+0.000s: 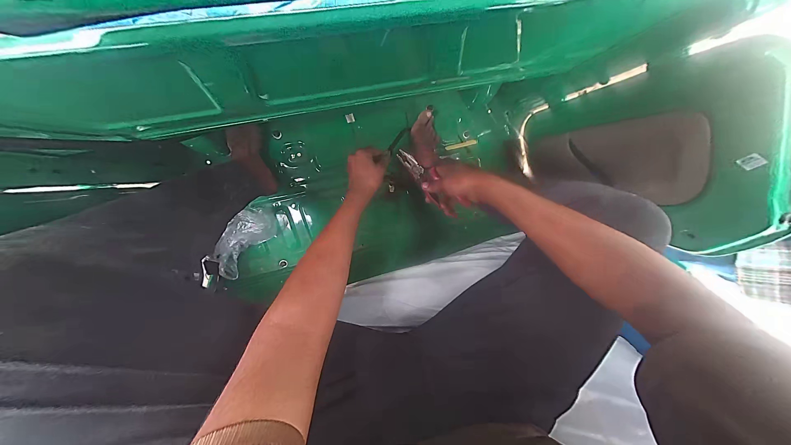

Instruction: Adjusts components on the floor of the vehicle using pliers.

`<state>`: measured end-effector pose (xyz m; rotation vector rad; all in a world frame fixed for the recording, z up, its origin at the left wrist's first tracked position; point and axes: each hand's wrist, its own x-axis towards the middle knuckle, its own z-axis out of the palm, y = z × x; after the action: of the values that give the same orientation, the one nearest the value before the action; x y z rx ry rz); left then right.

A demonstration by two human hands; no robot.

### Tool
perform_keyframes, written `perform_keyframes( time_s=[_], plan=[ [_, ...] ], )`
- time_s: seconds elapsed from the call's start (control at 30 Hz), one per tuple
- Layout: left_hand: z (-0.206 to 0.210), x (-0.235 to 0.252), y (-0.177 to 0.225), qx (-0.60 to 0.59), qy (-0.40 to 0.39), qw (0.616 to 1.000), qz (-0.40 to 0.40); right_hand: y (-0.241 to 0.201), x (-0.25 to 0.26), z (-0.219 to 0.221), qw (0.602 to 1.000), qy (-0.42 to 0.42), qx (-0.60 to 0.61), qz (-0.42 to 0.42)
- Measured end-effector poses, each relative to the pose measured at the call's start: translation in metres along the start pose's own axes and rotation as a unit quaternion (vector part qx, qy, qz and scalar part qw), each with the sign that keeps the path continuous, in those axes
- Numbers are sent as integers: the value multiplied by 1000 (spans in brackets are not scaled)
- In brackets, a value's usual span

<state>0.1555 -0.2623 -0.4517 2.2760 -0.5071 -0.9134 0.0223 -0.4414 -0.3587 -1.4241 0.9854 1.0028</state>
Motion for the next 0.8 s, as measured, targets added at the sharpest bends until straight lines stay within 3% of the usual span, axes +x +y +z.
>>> perform_keyframes(
  time_s=[0.17, 0.43, 0.6, 0.7, 0.8],
  plan=[
    [-3, 1, -5, -14, -14, 999, 32, -4, 13, 4, 999, -25, -32, 1],
    [-3, 4, -25, -125, -64, 990, 17, 0, 32, 8, 999, -42, -32, -14],
    [-4, 7, -28, -111, -29, 993, 10, -11, 42, 15, 998, -48, -11, -28],
    [3, 11, -35, -204, 4, 979, -22, -16, 52, 19, 998, -48, -4, -32],
    [4, 9, -33, -347, 39, 934, -72, -17, 60, 21, 998, -42, -9, -43]
  ],
)
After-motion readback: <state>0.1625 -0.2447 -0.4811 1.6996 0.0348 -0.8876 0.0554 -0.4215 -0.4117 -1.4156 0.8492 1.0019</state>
